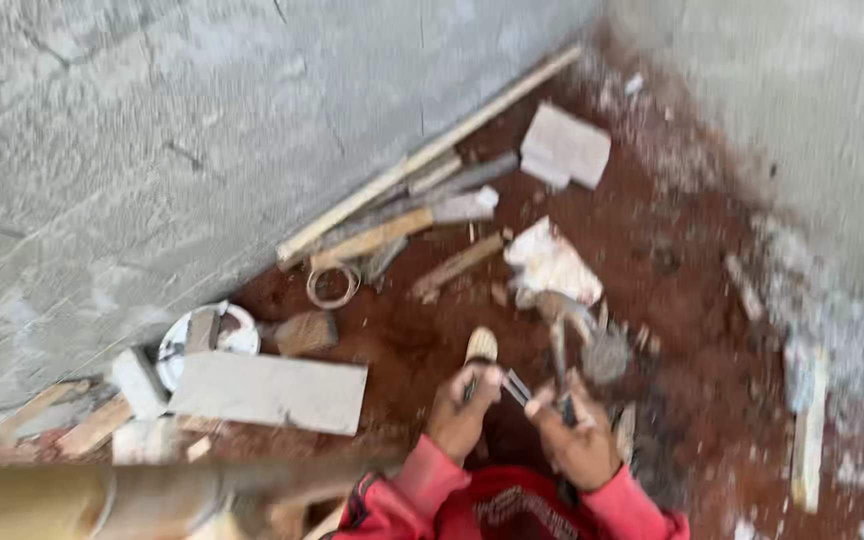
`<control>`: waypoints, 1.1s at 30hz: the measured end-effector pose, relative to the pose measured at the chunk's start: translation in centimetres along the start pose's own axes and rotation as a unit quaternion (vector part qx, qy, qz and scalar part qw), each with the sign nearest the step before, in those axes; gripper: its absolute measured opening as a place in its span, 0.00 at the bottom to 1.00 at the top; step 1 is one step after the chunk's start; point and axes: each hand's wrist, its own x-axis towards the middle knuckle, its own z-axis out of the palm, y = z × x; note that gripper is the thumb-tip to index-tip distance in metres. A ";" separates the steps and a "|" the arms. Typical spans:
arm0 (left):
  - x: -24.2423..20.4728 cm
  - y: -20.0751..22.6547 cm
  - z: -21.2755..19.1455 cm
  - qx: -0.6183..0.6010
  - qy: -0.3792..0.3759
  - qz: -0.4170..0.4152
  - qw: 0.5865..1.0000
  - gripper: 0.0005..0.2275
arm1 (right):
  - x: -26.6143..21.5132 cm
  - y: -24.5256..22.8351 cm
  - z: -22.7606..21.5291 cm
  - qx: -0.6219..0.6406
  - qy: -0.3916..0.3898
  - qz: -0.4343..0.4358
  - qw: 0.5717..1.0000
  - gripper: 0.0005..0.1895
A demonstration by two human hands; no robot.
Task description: The person hammers nails into a concrete block wall using a hammer, positioning the nails by hand while following a guide string.
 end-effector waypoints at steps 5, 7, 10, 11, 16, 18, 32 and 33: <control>5.8 -0.5 0.0 -0.171 0.112 -0.231 0.951 0.14 | 8.2 -2.1 0.6 -0.079 -0.117 0.038 0.989 0.06; 6.9 -0.3 0.0 -0.192 0.160 -0.219 0.943 0.13 | 10.0 -3.3 1.9 -0.045 -0.124 0.079 0.988 0.07; 9.5 0.1 0.2 -0.217 0.221 -0.121 0.943 0.11 | 12.8 -4.7 4.0 -0.023 -0.136 0.118 0.983 0.08; 10.4 0.4 -0.1 -0.247 0.232 -0.124 0.933 0.12 | 13.8 -5.0 4.6 -0.032 -0.133 0.121 0.983 0.08; 15.0 -0.5 -4.2 -0.280 0.319 -0.152 0.893 0.11 | 19.3 -4.6 5.7 -0.064 -0.158 0.111 0.979 0.09; 16.7 -2.0 -6.1 -0.287 0.331 -0.193 0.878 0.08 | 22.1 -4.4 5.6 -0.068 -0.197 0.071 0.976 0.10; 29.8 -12.0 -16.5 -0.292 0.160 -0.162 0.929 0.07 | 39.8 -1.6 10.2 -0.301 -0.254 0.117 0.912 0.06; 30.0 -12.0 -16.1 -0.182 0.181 -0.088 0.962 0.08 | 41.3 -1.1 10.0 -0.304 -0.261 0.112 0.909 0.06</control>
